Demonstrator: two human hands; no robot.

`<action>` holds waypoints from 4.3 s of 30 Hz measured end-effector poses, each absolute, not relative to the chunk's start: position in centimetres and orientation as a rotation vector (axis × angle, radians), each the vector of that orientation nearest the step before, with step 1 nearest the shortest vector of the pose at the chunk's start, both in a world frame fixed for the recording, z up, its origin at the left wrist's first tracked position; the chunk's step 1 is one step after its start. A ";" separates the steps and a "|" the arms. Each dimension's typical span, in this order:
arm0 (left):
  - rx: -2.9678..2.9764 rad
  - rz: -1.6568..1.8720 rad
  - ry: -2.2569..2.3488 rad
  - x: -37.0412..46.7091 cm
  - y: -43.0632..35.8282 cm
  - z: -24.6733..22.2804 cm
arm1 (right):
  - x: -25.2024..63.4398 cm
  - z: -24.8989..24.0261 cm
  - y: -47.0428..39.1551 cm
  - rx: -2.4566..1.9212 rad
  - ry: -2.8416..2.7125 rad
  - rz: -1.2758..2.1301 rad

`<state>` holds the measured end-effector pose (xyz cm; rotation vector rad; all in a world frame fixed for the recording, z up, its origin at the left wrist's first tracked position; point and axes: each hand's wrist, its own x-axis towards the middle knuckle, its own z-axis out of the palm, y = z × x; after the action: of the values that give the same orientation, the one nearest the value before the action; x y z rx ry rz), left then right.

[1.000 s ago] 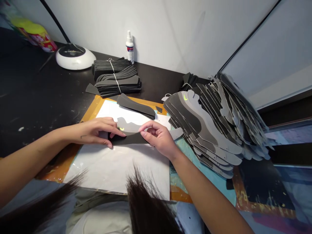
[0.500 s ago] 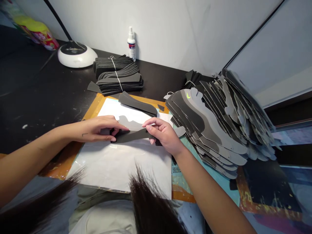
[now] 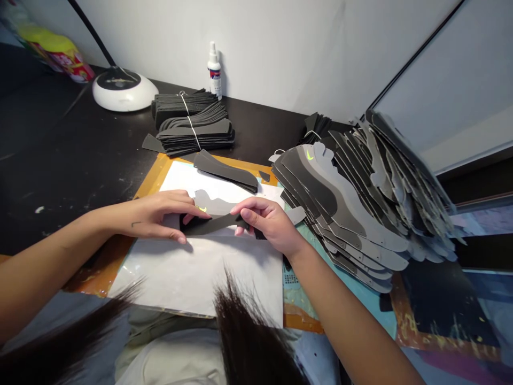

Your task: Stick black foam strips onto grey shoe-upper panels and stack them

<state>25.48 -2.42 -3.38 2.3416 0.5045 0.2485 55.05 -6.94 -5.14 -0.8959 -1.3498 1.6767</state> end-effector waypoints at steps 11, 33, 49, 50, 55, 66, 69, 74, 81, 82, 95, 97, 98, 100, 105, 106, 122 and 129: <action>2.326 0.213 0.562 25.5 -2.5 -3.3 | 55.0 -5.2 -7.3 -0.853 -1.665 1.523; 2.327 0.216 0.529 25.1 -2.1 -3.8 | 55.2 -5.3 -7.7 -0.693 -1.674 1.520; 2.339 0.190 0.521 25.1 -2.2 -3.3 | 55.3 -5.7 -7.5 -0.677 -1.576 1.473; 2.331 0.195 0.521 25.1 -2.2 -3.3 | 55.3 -5.8 -7.5 -0.696 -1.597 1.450; 2.330 0.192 0.520 25.2 -2.2 -3.3 | 55.0 -5.5 -7.7 -0.854 -1.706 1.289; 2.347 0.179 0.517 25.1 -2.1 -3.5 | 54.4 -4.4 -8.2 -0.898 -2.111 0.734; 2.345 0.189 0.520 25.2 -2.1 -3.4 | 54.7 -4.6 -8.0 -0.927 -2.122 0.751; 2.338 0.189 0.519 25.5 -2.2 -2.9 | 54.9 -5.0 -7.8 -1.042 -2.097 0.806; 2.343 0.187 0.508 25.6 -2.2 -2.8 | 55.0 -5.3 -8.0 -1.172 -2.079 0.855; 2.346 0.186 0.506 25.6 -2.2 -2.8 | 55.0 -5.3 -8.0 -1.177 -2.085 0.849; 2.336 0.184 0.521 25.8 -2.2 -2.7 | 54.7 -5.0 -8.0 -1.310 -2.141 0.791; 2.339 0.185 0.522 25.8 -2.3 -2.7 | 54.7 -4.9 -8.0 -1.302 -2.144 0.795; 2.343 0.181 0.521 25.8 -2.3 -2.7 | 54.7 -4.9 -8.0 -1.297 -2.144 0.796; 2.352 0.177 0.522 25.7 -2.3 -2.7 | 54.7 -4.9 -7.9 -1.294 -2.140 0.795; 2.350 0.177 0.531 25.7 -2.3 -2.8 | 54.6 -5.0 -7.9 -1.304 -2.127 0.782; 2.347 0.177 0.532 25.7 -2.3 -2.7 | 54.6 -5.0 -7.9 -1.307 -2.129 0.777; 2.338 0.195 0.525 25.7 -2.2 -2.8 | 54.3 -4.8 -7.9 -1.325 -2.199 0.706; 2.377 0.176 0.504 25.7 -2.3 -2.9 | 54.2 -4.9 -8.0 -1.336 -2.196 0.622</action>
<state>25.70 -2.25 -2.90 2.3771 0.5040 0.1759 54.16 -7.96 -4.87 -1.3355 -2.1958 0.6215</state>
